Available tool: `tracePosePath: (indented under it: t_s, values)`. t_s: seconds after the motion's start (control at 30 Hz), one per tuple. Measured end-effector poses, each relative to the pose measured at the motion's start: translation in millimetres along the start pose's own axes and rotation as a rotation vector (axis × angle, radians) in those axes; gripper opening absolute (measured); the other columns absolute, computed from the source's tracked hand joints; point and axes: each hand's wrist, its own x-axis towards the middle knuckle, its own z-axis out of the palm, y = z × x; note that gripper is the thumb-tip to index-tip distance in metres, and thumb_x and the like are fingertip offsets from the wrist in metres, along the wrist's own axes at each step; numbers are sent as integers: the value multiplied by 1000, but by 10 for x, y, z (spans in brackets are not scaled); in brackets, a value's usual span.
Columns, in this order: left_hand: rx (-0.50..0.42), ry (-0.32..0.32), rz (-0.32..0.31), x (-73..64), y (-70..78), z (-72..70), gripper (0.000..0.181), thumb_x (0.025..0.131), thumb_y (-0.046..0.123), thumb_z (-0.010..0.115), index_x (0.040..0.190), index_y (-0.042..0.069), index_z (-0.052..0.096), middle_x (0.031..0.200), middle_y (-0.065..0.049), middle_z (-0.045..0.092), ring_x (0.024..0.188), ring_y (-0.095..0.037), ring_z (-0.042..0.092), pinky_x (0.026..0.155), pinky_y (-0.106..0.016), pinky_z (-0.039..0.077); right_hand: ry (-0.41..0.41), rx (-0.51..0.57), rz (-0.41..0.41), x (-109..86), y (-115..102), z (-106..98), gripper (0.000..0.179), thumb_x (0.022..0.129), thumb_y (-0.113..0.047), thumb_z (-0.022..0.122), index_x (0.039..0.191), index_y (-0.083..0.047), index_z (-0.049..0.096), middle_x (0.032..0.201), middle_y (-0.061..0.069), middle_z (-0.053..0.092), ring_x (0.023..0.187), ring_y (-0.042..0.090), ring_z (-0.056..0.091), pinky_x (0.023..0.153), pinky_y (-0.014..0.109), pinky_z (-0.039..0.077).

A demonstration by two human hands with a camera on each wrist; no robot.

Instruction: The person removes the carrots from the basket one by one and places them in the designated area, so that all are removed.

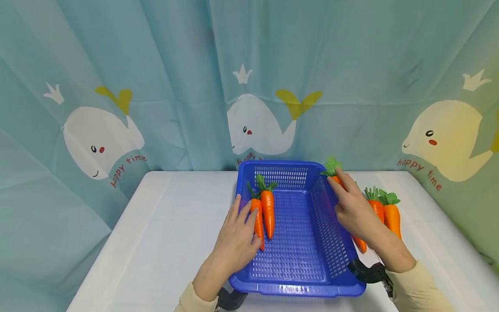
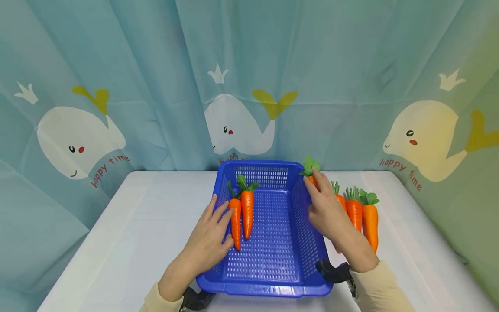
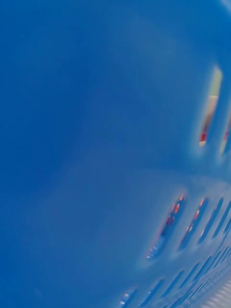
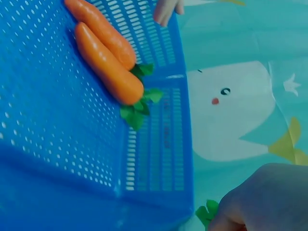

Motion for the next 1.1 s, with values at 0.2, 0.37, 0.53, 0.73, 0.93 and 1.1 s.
tracePosePath:
  t_s: [0.2,0.37,0.53,0.73,0.93,1.1]
  values:
    - [-6,-3,1,4,5,-2,58,84,17,64,138,-1,55,150,-19,47,151,-41,19,123,-52,20,-2,31,42,-61,134,-126,64,77,16,46,141,13,43,155,34,26,139,55,29,104,70,32]
    - [-7,0,3,1,4,-5,58,83,17,64,137,-1,56,149,-19,47,151,-42,20,122,-53,22,-14,40,97,-140,255,-199,66,77,16,47,143,12,41,156,35,23,138,57,29,100,73,34]
    - [-4,-6,-7,2,4,-7,58,83,17,64,138,0,55,150,-18,47,152,-41,19,123,-52,20,-34,38,167,-217,326,-249,71,75,15,49,145,11,38,158,34,19,139,58,26,99,74,33]
    - [-9,-3,-8,-1,-1,1,58,83,17,65,138,0,56,150,-19,47,151,-41,19,123,-53,20,-51,34,236,-314,422,-279,69,78,12,48,146,11,36,158,34,16,137,61,26,97,76,32]
    - [-16,7,1,2,-5,3,58,82,16,65,137,-1,56,149,-20,48,151,-42,20,123,-52,19,-36,26,279,-438,554,-281,65,80,11,49,144,13,37,157,36,16,136,62,25,96,76,31]
    - [-24,4,1,5,-3,1,58,82,16,64,137,-2,56,149,-20,47,151,-42,20,124,-52,19,-52,25,310,-547,680,-310,64,81,10,49,144,15,35,157,37,13,135,63,23,96,78,29]
